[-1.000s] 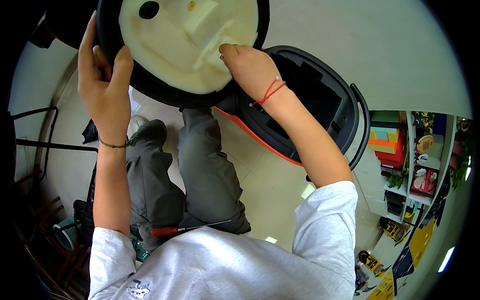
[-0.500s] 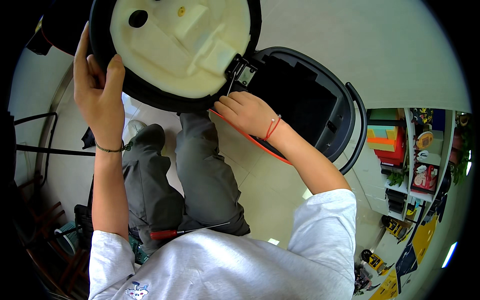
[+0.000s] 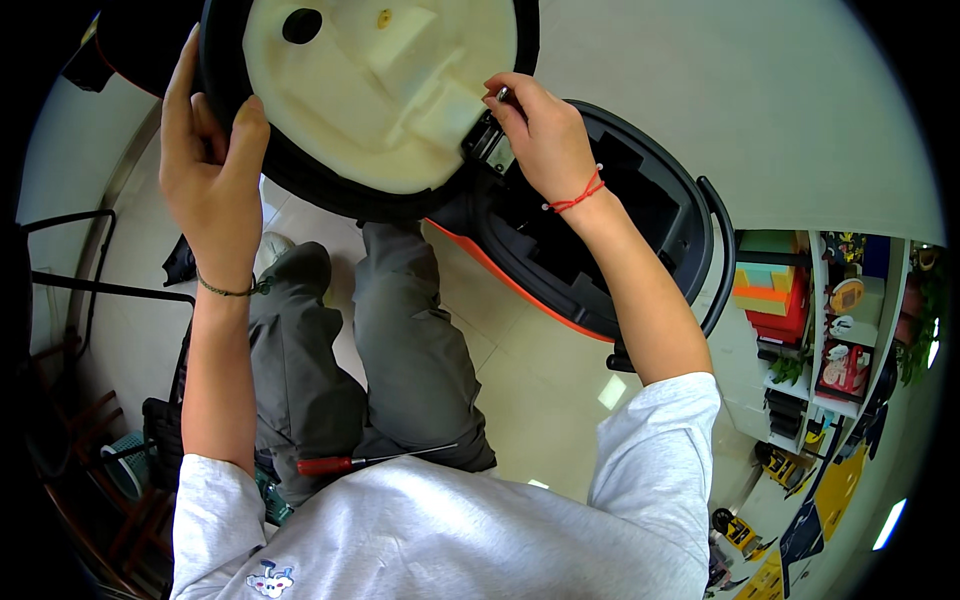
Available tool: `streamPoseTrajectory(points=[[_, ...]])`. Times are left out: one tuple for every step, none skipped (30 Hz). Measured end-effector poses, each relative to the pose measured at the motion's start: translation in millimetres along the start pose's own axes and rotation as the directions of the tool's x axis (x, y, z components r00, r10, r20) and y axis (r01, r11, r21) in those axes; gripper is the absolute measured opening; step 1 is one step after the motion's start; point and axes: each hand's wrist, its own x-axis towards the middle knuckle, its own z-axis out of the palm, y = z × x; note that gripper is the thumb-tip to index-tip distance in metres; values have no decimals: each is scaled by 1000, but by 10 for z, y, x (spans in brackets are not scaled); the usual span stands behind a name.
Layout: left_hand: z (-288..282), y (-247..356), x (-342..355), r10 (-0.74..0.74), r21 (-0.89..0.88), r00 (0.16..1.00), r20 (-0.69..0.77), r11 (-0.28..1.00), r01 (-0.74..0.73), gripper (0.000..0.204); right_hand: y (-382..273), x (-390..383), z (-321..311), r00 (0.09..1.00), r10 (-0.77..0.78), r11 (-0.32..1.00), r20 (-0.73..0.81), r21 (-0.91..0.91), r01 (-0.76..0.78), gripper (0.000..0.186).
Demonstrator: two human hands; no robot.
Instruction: The person removes a small component from a motorcycle seat hinge using a screwdriver and then uses a wrench to adjust a bolt on the underside of the seat assembly.
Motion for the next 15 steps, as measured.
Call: streamPoseTrajectory(points=[[-2,2,-1,-2,-5,1000,0,1000,2,58,-14,20,5,1000,6,1000,16,1,-6,17],[-4,0,-2,-5,-12,1000,0,1000,5,58,-31,36,10,999,14,1000,33,-1,-14,16],[-8,-1,-3,-7,-20,1000,2,1000,7,58,-51,57,20,998,31,999,59,-19,-30,17],[-15,2,-5,-12,-10,1000,1,1000,12,58,-75,83,35,995,48,998,84,-38,-45,17],[-12,18,-5,-14,0,1000,3,1000,14,58,-85,105,36,992,67,997,106,-55,-61,17],[-7,27,-5,-17,10,1000,5,1000,17,58,-87,128,34,991,53,996,122,-75,-44,18],[-1,29,-6,-12,13,1000,9,1000,12,58,-82,155,32,990,40,995,137,-94,-27,18],[-7,26,-4,-8,14,1000,11,1000,8,58,-87,187,37,988,26,993,155,-116,-8,19],[-13,21,-3,-3,15,1000,13,1000,3,58,-93,219,52,986,18,992,165,-123,3,19],[-19,8,-1,7,14,1000,11,1000,-7,58,-102,251,75,985,10,991,175,-130,13,18],[-17,-9,1,18,16,1000,11,1000,-18,58,-101,269,96,983,2,991,183,-135,23,18],[-14,-17,2,30,17,999,12,999,-30,58,-90,270,123,979,-2,987,202,-157,35,18],[-11,-13,-1,24,16,1000,13,1000,-24,58,-73,261,154,975,-7,982,221,-180,48,17],[-17,-10,-3,17,16,1000,11,1000,-17,58,-70,263,179,970,-13,977,242,-201,64,17],[-22,-6,-3,11,16,1000,10,1000,-11,58,-82,261,186,968,-12,976,249,-207,66,17]])
